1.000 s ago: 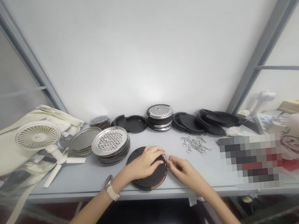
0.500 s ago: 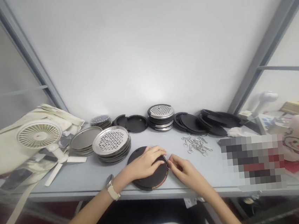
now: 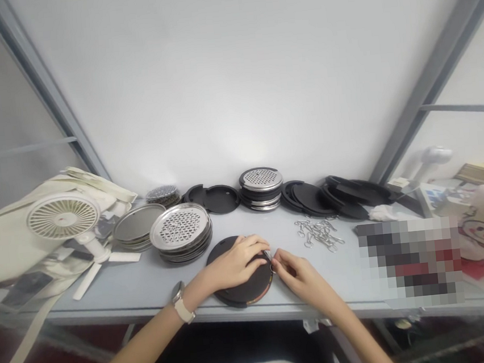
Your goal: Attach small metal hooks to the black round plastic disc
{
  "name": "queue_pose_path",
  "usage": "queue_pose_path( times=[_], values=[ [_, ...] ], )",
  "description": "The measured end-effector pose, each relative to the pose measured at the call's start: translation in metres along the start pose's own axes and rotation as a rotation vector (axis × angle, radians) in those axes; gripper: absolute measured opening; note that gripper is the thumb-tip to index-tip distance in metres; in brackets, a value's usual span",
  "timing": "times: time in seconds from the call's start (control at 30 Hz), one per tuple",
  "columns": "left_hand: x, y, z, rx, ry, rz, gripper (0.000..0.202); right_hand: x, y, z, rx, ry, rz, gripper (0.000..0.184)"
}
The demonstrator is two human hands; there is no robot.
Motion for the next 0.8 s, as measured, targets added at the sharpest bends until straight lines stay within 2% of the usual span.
queue_pose_path(
  times=[0.8],
  values=[
    [-0.0008,-0.0009,0.0002,0.013,0.003,0.001,0.021,-0.0004,0.0008,-0.0002,-0.008,-0.002,-0.019,0.034]
  ],
)
Point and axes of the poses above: each hand's wrist, its own z-axis towards the middle knuckle, its own x-axis out of the palm, y = z × x, the point moved 9 cm from there along z, towards the middle knuckle, and after that the axes turned 9 degrees about x, right-handed, at the moved point
